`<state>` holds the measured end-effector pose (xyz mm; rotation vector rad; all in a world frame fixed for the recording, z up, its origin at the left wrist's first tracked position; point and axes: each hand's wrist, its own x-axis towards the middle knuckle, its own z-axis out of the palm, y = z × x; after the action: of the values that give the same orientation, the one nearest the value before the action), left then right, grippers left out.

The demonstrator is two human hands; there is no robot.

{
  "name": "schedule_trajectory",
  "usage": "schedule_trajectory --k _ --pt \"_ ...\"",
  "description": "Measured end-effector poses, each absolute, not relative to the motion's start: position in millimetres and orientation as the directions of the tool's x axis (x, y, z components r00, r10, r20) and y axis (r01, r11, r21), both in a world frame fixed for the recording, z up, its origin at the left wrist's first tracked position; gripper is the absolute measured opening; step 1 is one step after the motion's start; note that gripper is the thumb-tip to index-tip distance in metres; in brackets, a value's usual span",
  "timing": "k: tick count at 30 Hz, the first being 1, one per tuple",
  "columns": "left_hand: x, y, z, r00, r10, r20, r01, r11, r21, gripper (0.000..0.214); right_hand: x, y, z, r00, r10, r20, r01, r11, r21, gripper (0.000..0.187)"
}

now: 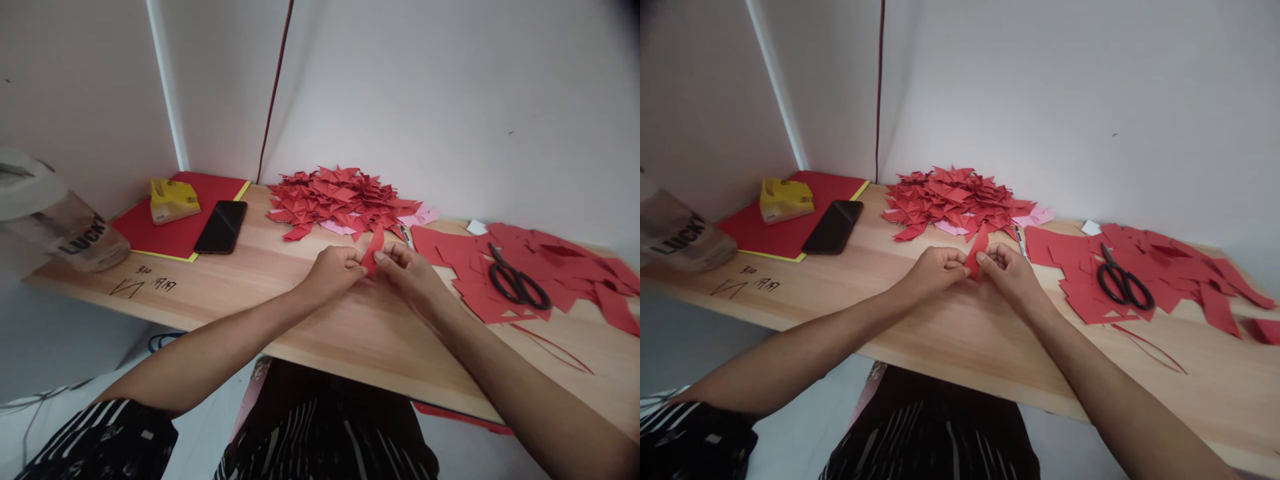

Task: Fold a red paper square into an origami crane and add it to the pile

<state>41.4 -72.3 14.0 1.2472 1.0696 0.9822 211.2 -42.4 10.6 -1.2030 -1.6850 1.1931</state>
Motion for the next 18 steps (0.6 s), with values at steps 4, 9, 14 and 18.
schedule_trajectory --k 4,9,14,18 --pt "42.7 -72.2 12.7 0.271 0.956 -0.112 0.036 0.107 0.994 0.010 211.5 -46.9 15.7 -0.317 0.948 -0.037 0.230 0.039 -0.972 0.032" --pt "43.4 -71.8 14.1 0.278 0.950 -0.144 0.020 0.144 0.989 0.008 209.2 -51.6 17.1 -0.290 0.955 -0.058 0.177 -0.007 -0.984 0.033" --pt "42.3 -71.7 14.7 0.389 0.909 -0.148 -0.220 0.248 0.943 0.012 210.3 -48.3 9.5 -0.224 0.973 -0.048 0.085 -0.029 -0.996 0.035" --pt "42.2 -72.0 13.4 0.471 0.862 -0.186 -0.177 0.299 0.938 0.031 210.2 -47.1 6.9 -0.210 0.978 -0.006 0.048 0.004 -0.999 0.035"
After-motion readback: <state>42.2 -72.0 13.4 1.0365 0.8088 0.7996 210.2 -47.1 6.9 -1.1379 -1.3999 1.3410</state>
